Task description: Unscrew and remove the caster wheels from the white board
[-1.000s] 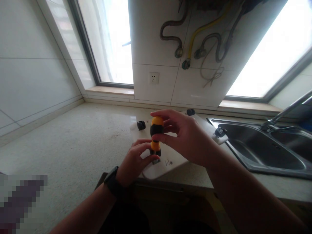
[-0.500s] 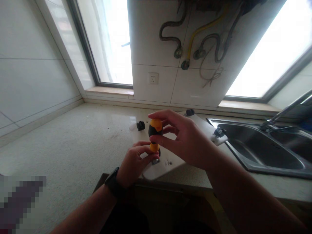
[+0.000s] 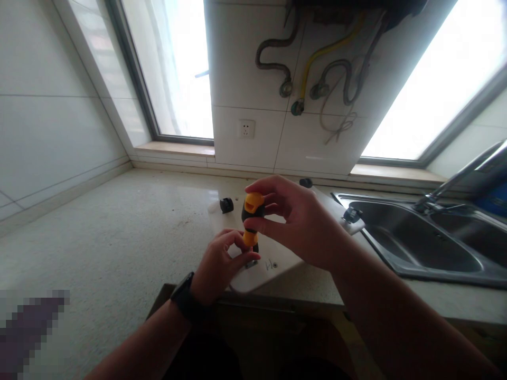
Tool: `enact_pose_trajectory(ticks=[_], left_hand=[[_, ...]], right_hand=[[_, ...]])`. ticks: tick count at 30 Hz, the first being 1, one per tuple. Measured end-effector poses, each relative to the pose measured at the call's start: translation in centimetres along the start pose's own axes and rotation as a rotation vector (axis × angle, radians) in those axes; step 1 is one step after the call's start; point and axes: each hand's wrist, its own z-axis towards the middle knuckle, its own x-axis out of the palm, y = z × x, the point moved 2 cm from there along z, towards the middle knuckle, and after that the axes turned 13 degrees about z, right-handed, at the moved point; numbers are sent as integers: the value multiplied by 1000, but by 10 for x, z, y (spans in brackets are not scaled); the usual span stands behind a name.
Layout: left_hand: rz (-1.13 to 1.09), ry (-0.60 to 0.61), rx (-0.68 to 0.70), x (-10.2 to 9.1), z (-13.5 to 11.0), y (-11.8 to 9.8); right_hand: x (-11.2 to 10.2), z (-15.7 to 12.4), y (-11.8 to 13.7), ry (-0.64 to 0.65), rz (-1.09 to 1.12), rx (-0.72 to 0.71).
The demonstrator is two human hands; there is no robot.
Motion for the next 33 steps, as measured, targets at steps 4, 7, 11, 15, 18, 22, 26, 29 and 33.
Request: enact_pose_trajectory(ticks=[4, 7, 11, 15, 18, 22, 26, 29, 33], left_hand=[[114, -119, 130, -11, -3, 21], [245, -356, 23, -14, -15, 58], [151, -375, -309, -4, -35, 106], [52, -26, -229, 6, -42, 113], [32, 227, -133, 9, -42, 110], [73, 266, -138, 8, -43, 111], [119, 256, -119, 9, -43, 109], [138, 230, -113, 7, -43, 106], [98, 208, -99, 5, -42, 101]], right_hand=[[1, -3, 2, 57, -55, -58], [2, -4, 0, 12, -174, -105], [1, -4, 1, -67, -226, -97], [0, -4, 6, -38, -132, -49], [-2, -4, 8, 32, -103, -14], [-4, -2, 6, 49, -171, -35], [-4, -1, 5, -6, -330, -88], [-5, -1, 5, 2, -353, -70], [-7, 0, 5, 22, -198, 19]])
